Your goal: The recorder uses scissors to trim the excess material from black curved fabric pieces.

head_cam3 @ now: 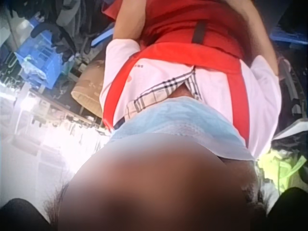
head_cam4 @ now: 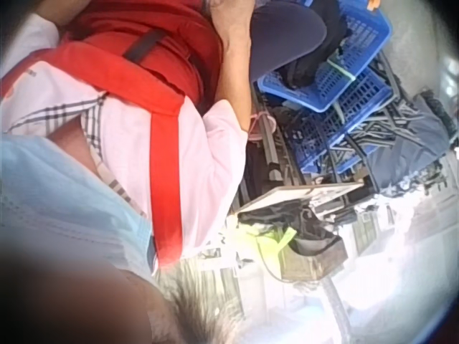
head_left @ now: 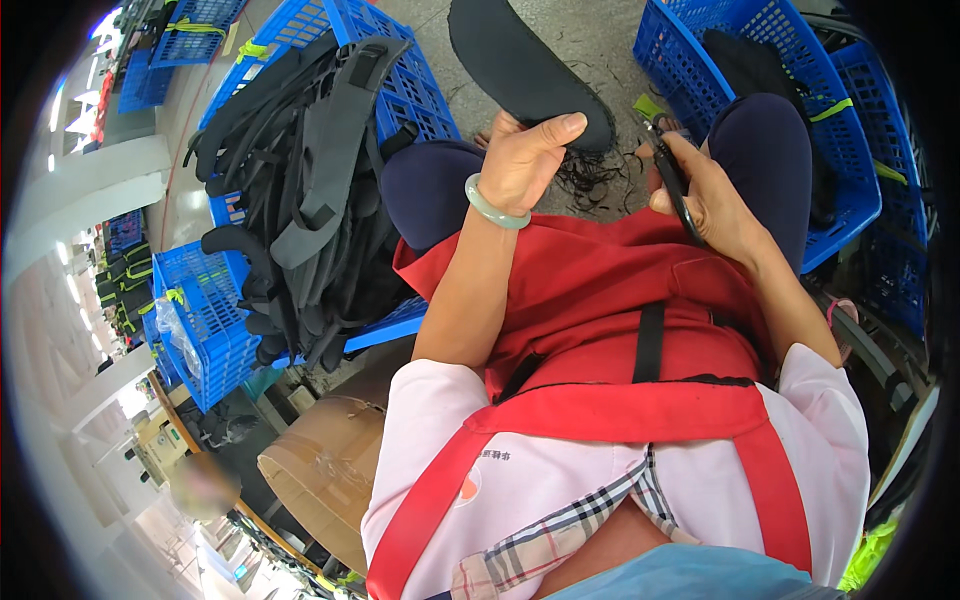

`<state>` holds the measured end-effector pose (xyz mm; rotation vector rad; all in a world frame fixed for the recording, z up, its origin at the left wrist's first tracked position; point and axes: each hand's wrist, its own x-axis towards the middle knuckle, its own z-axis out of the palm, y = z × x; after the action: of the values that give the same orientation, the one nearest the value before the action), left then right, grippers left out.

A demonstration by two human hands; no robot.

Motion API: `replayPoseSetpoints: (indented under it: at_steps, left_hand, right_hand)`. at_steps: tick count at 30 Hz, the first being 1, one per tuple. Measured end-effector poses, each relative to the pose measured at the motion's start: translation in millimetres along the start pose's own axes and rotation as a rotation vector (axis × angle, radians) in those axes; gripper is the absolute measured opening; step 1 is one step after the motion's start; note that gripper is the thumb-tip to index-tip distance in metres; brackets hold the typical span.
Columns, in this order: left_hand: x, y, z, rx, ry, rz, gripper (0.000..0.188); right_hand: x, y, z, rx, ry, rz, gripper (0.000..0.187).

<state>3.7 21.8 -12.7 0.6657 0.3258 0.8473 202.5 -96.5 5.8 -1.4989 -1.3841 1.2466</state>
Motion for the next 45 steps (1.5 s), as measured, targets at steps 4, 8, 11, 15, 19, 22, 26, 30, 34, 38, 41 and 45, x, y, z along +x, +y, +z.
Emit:
replayPoseSetpoints:
  at_steps: [4, 8, 11, 15, 19, 22, 26, 30, 34, 38, 41, 45]
  left_hand:
    - [-0.6, 0.1, -0.5, -0.028, 0.019, 0.002, 0.022]
    - [-0.8, -0.7, -3.9, 0.028, -0.03, -0.008, 0.022]
    - [0.7, -3.5, -5.1, 0.022, -0.045, -0.041, 0.021]
    - [-0.3, -14.5, 2.8, 0.123, -0.063, -0.043, 0.018]
    - [-3.6, -35.4, 10.5, 0.209, 0.016, -0.044, 0.025]
    - [2.7, -22.3, 0.4, 0.329, 0.258, 0.207, 0.026]
    - [9.3, 9.2, -38.6, 0.247, 0.393, 0.232, 0.024]
    - [13.8, 17.8, -34.1, 0.179, 0.472, 0.226, 0.029]
    - [3.9, 31.5, -33.7, 0.018, 0.286, -0.009, 0.023]
    - [0.7, 33.6, -24.7, 0.198, 0.116, -0.042, 0.024]
    - [1.9, 29.4, -18.4, 0.084, -0.028, -0.096, 0.026]
    - [-3.9, 26.8, -26.8, 0.011, -0.035, -0.116, 0.027]
  right_hand:
    - [-2.7, -6.6, -5.4, -0.106, -0.011, -0.01, 0.063]
    - [1.5, -17.4, -1.5, -0.338, -0.003, -0.033, 0.058]
    - [7.7, -1.7, -1.9, -0.101, -0.025, -0.031, 0.04]
    - [13.6, -20.4, -1.9, 0.37, 0.077, 0.129, 0.028]
    - [39.0, -19.3, -3.1, 0.23, 0.066, -0.063, 0.025]
    - [33.2, -24.1, -9.1, -0.089, 0.031, -0.129, 0.025]
    - [10.3, -28.2, -16.9, -0.243, -0.103, -0.095, 0.022]
    - [-0.2, -22.4, -27.3, -0.27, -0.137, -0.144, 0.023]
    - [-3.5, -8.5, -39.7, -0.239, -0.227, -0.034, 0.023]
    - [-2.3, -0.7, -58.0, 0.277, -0.284, 0.096, 0.021]
    - [4.0, 12.3, -53.0, 0.322, 0.054, 0.09, 0.028]
    - [1.3, 17.6, -20.0, 0.112, -0.039, 0.114, 0.041]
